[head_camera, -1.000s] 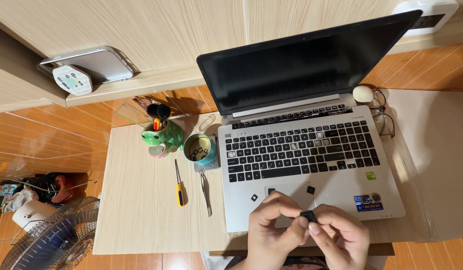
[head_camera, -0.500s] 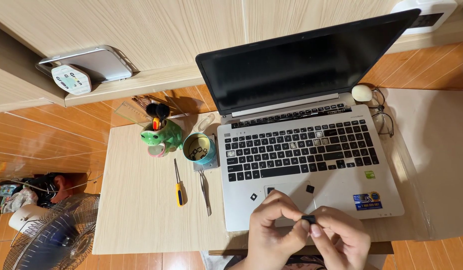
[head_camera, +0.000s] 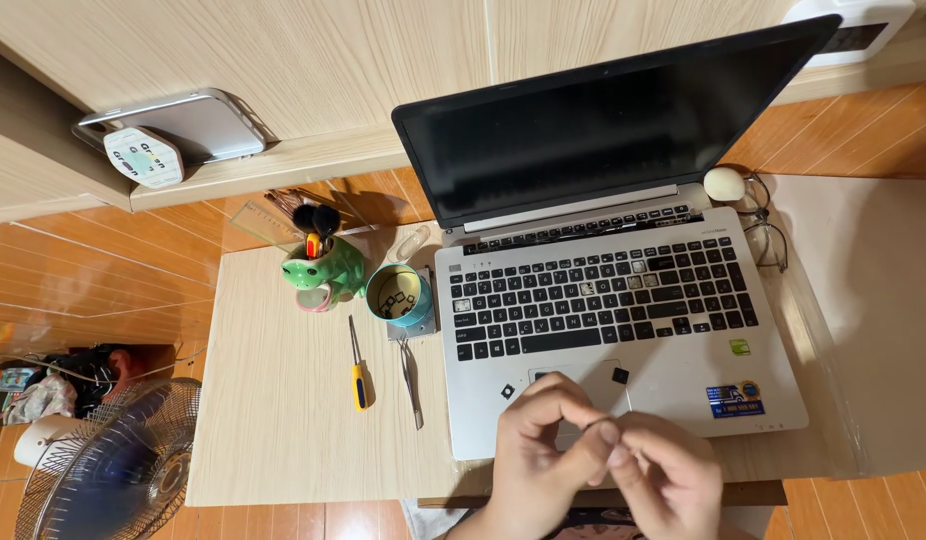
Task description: Replacing or repairing small components of a laptop keyboard and casing.
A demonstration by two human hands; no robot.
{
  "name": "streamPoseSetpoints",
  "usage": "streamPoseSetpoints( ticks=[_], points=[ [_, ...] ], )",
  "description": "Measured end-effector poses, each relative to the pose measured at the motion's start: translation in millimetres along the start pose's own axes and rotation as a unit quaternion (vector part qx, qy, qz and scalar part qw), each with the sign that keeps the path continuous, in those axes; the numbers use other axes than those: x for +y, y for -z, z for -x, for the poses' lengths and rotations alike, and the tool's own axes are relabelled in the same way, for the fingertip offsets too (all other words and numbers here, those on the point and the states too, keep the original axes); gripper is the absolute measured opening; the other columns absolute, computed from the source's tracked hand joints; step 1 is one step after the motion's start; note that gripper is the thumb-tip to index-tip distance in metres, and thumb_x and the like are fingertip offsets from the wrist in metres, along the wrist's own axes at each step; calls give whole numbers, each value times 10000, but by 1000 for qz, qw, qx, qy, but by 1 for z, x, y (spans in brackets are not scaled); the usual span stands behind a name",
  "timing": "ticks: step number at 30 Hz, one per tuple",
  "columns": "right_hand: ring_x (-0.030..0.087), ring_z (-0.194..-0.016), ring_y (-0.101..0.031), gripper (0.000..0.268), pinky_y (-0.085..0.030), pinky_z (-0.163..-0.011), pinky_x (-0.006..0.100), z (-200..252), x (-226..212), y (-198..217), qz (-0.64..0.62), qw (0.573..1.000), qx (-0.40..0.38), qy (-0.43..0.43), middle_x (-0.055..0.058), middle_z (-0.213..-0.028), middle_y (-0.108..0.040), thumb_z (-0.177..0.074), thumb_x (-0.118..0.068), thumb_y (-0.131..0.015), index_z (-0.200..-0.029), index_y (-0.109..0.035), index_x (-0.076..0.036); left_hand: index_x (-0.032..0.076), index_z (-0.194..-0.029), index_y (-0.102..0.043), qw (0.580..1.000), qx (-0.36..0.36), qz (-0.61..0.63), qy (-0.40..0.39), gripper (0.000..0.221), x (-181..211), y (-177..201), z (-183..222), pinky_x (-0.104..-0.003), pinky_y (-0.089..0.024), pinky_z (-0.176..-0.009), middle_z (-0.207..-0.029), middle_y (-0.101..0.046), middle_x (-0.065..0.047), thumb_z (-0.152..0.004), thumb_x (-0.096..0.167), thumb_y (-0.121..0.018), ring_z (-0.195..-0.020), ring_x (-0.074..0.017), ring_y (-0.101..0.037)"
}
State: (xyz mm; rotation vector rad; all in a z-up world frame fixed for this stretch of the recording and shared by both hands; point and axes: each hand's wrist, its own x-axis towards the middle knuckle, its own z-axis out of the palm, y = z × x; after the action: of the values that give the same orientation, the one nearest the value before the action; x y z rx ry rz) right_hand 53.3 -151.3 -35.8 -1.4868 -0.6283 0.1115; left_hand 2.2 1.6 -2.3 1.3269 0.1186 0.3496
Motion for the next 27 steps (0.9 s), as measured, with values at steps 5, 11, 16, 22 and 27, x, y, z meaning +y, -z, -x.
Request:
streamPoseSetpoints(
  ticks=[5,11,16,22,27],
  points=[
    [173,-561,-716,254,-590,-482,285,-10,-18,8,-75,987,6,-144,124,-692,-732,-955,-116,-641,-1034,-748,101,-21,-1071,-756,976,-57,179,108,197,0,11,-5,-312,-518,-774,-948,-667,-75,-1017,160,-700,-769,-161,-645],
    [182,-554,-725,225,-601,-469,291,-4,-10,23,-109,980,-46,-162,135,-686,-734,-960,-104,-653,-970,-737,105,5,-1290,-707,964,-143,209,80,330,-11,22,-4,-291,-524,-967,-1139,-659,-77,-1069,247,-667,-1021,-147,-648],
    [183,-533,-748,232,-611,-465,285,0,-7,25,-97,982,-62,-147,134,-664,-753,-947,-100,-671,-944,-753,116,22,-1326,-695,952,-184,233,70,354,-18,24,-3,-291,-521,-1001,-1198,-644,-86,-1048,240,-722,-1072,-158,-648],
    [214,-539,-772,270,-624,-458,299,6,0,31,-142,974,-96,-147,162,-689,-764,-953,-119,-657,-956,-752,133,9,-1267,-720,925,-205,311,75,325,-22,21,-3,-267,-519,-907,-1199,-642,-99,-1034,234,-758,-965,-154,-658],
    [220,-545,-758,256,-616,-466,309,0,-6,29,-155,969,-112,-155,187,-720,-756,-968,-93,-642,-976,-743,143,14,-1223,-734,913,-197,341,103,340,-26,23,-1,-291,-540,-837,-1141,-635,-108,-977,240,-794,-904,-181,-664]
  ],
)
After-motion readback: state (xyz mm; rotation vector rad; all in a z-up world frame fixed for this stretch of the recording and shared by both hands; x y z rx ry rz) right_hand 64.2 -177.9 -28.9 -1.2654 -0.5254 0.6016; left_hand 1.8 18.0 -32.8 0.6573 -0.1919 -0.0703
